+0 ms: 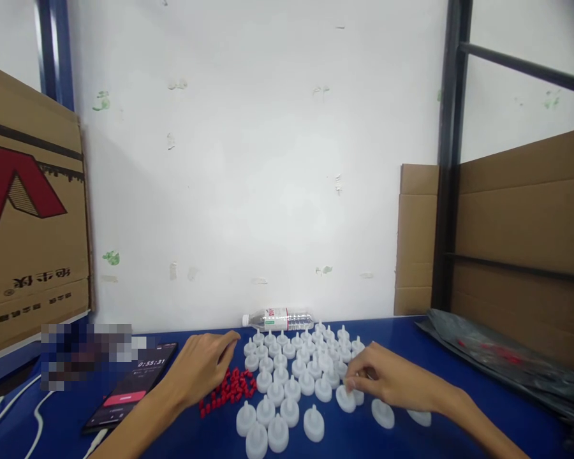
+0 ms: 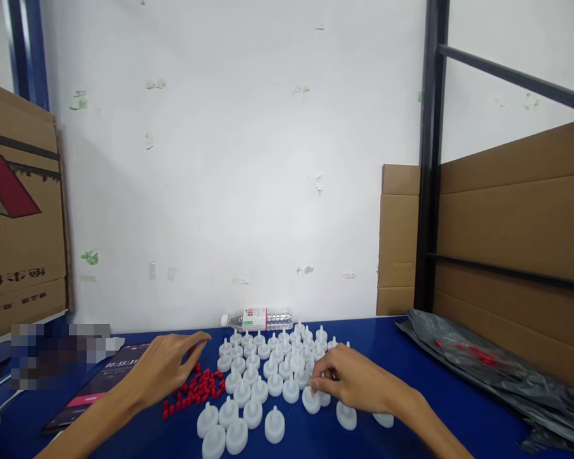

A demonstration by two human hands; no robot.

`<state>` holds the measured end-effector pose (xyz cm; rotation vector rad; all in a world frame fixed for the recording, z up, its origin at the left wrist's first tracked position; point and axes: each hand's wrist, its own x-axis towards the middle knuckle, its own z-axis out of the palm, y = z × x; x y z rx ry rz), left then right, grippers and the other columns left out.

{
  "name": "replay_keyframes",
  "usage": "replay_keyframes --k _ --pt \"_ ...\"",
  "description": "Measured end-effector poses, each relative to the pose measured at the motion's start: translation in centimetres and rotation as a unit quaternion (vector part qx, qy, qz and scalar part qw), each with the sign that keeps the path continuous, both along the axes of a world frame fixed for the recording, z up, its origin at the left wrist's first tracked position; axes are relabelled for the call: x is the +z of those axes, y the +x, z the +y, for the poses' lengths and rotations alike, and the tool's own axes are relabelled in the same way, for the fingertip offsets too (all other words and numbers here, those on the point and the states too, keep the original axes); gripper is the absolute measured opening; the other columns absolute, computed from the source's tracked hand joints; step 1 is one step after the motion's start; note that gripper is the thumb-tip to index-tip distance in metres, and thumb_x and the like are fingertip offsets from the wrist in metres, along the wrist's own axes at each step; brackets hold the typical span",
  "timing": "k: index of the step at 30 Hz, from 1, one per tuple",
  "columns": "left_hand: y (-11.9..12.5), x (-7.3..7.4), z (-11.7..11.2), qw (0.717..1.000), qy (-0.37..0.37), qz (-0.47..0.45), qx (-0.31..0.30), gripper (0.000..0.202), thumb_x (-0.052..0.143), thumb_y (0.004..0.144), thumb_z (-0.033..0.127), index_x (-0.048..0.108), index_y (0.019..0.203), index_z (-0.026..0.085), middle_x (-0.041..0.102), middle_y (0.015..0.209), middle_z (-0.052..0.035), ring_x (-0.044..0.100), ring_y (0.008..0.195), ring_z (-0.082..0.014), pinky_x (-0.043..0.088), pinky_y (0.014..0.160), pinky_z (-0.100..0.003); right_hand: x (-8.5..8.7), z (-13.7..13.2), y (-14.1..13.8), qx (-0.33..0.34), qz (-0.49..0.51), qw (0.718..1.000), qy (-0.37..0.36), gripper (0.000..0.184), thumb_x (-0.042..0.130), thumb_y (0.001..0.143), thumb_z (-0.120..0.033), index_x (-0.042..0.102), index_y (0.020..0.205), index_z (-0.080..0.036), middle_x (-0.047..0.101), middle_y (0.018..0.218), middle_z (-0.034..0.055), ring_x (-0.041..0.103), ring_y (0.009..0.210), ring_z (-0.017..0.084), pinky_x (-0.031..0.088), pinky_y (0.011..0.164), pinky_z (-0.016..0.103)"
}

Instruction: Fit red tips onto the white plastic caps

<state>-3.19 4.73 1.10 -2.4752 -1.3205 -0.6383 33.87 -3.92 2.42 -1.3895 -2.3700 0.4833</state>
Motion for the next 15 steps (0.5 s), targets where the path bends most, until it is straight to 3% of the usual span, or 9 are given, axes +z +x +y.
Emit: replay_keyframes --k 9,15 --pt "0.0 -0.3 -0.1 1.0 0.004 0.018 0.001 0.035 0.038 0.102 0.025 0.07 0.114 0.024 0.079 0.087 -0.006 0.075 0.084 -0.0267 0.048 0.07 -0.031 -0.4 0.0 -1.2 0.011 0.013 1.0 0.003 0.033 0.055 0.097 -0.036 0.074 0.078 -0.017 0.051 0.056 -0.0037 0.041 0.052 0.009 0.028 0.051 0.021" --pt "-0.1 -0.4 0.0 1.0 0.025 -0.003 -0.014 0.033 0.041 0.099 0.023 0.071 0.11 0.025 0.078 0.082 -0.0048 0.074 0.077 -0.024 0.048 0.067 -0.027 0.7 0.0 0.4 -0.064 0.046 0.997 0.021 0.037 0.058 0.095 -0.045 0.076 0.082 -0.016 0.062 0.052 -0.0004 0.053 0.049 0.012 0.036 0.052 0.021"
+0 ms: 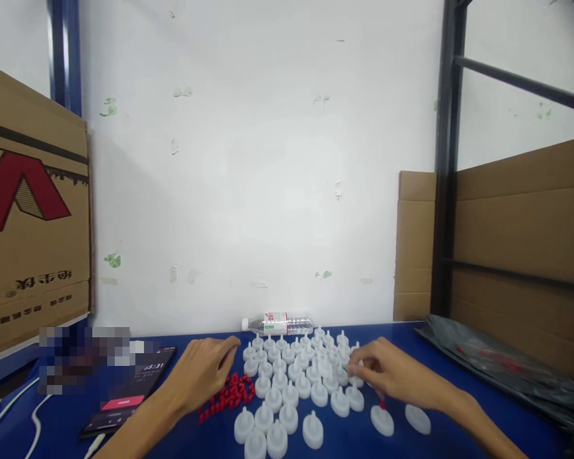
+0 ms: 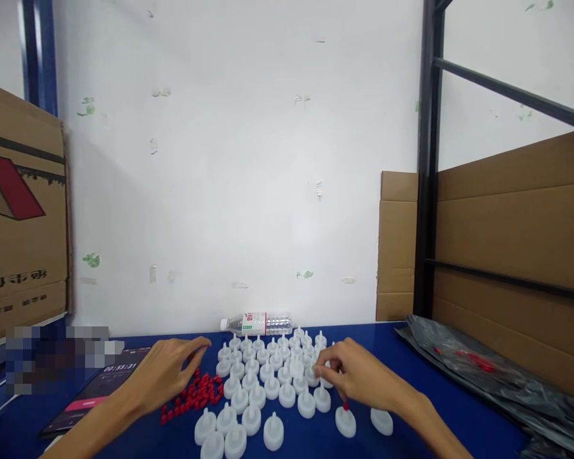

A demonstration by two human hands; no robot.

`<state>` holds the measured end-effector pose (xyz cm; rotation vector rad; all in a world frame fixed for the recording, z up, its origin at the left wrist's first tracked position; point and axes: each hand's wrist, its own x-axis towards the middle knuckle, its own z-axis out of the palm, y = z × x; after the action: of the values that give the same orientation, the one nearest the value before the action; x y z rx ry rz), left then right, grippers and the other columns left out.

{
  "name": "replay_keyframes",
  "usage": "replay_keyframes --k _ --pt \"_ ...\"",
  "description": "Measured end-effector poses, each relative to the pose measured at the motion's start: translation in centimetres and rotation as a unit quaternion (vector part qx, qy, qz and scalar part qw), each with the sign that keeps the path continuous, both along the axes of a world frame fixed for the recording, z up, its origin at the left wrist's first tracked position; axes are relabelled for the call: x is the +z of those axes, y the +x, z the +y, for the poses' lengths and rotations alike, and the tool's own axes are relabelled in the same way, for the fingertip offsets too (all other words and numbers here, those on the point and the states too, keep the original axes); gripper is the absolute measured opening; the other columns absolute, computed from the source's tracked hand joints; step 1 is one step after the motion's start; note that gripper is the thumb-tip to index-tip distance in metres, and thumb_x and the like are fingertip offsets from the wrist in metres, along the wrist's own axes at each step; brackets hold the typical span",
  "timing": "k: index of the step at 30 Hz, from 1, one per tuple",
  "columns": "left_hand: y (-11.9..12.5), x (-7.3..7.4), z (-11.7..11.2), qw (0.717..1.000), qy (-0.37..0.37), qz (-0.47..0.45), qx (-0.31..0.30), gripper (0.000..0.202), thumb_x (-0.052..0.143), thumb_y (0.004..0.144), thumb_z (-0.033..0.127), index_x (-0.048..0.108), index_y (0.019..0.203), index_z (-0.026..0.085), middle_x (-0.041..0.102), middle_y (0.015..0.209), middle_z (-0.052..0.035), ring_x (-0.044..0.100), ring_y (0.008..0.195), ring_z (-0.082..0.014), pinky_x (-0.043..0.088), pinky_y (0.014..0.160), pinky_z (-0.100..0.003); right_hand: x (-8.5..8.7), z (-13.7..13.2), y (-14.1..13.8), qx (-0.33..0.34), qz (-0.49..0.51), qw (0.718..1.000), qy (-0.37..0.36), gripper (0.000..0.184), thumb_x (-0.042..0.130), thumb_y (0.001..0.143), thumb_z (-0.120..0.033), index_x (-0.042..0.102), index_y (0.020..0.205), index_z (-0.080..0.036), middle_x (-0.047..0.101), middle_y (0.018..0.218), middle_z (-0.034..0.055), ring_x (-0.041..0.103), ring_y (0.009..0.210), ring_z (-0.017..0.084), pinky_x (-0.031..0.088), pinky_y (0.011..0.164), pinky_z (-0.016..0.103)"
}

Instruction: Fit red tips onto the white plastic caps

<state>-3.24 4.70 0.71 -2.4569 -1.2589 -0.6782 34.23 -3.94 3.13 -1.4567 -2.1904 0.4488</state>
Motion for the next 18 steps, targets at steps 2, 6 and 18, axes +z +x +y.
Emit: replay_keyframes --k 2,6,18 --pt "0.0 -0.1 0.0 1.0 0.0 -0.006 -0.009 0.032 0.041 0.099 0.023 0.071 0.11 0.026 0.078 0.081 -0.0045 0.074 0.076 -0.0236 0.048 0.066 -0.027 0.4 0.0 1.1 -0.025 0.018 1.0 -0.003 0.04 0.057 0.095 -0.047 0.076 0.081 -0.015 0.067 0.053 0.0022 0.059 0.051 0.015 0.039 0.054 0.022" --pt "0.2 -0.3 0.0 1.0 0.0 -0.018 -0.025 0.032 0.04 0.099 0.022 0.071 0.108 0.025 0.077 0.078 -0.0044 0.074 0.075 -0.0226 0.046 0.065 -0.026 0.4 0.1 2.6 -0.004 0.008 0.997 -0.077 0.026 0.074 0.082 -0.042 0.08 0.085 -0.017 0.074 0.065 0.0025 0.064 0.058 0.015 0.037 0.052 0.021" --pt "3.2 -0.4 -3.2 0.998 -0.011 0.006 -0.06 0.028 0.037 0.1 0.018 0.064 0.097 0.024 0.072 0.073 -0.0021 0.071 0.069 -0.0206 0.041 0.06 -0.027 -0.7 0.3 0.6 0.025 0.043 0.998 0.03 0.026 0.08 0.078 -0.047 0.077 0.08 -0.021 0.074 0.082 0.001 0.063 0.073 0.016 0.045 0.064 0.023"
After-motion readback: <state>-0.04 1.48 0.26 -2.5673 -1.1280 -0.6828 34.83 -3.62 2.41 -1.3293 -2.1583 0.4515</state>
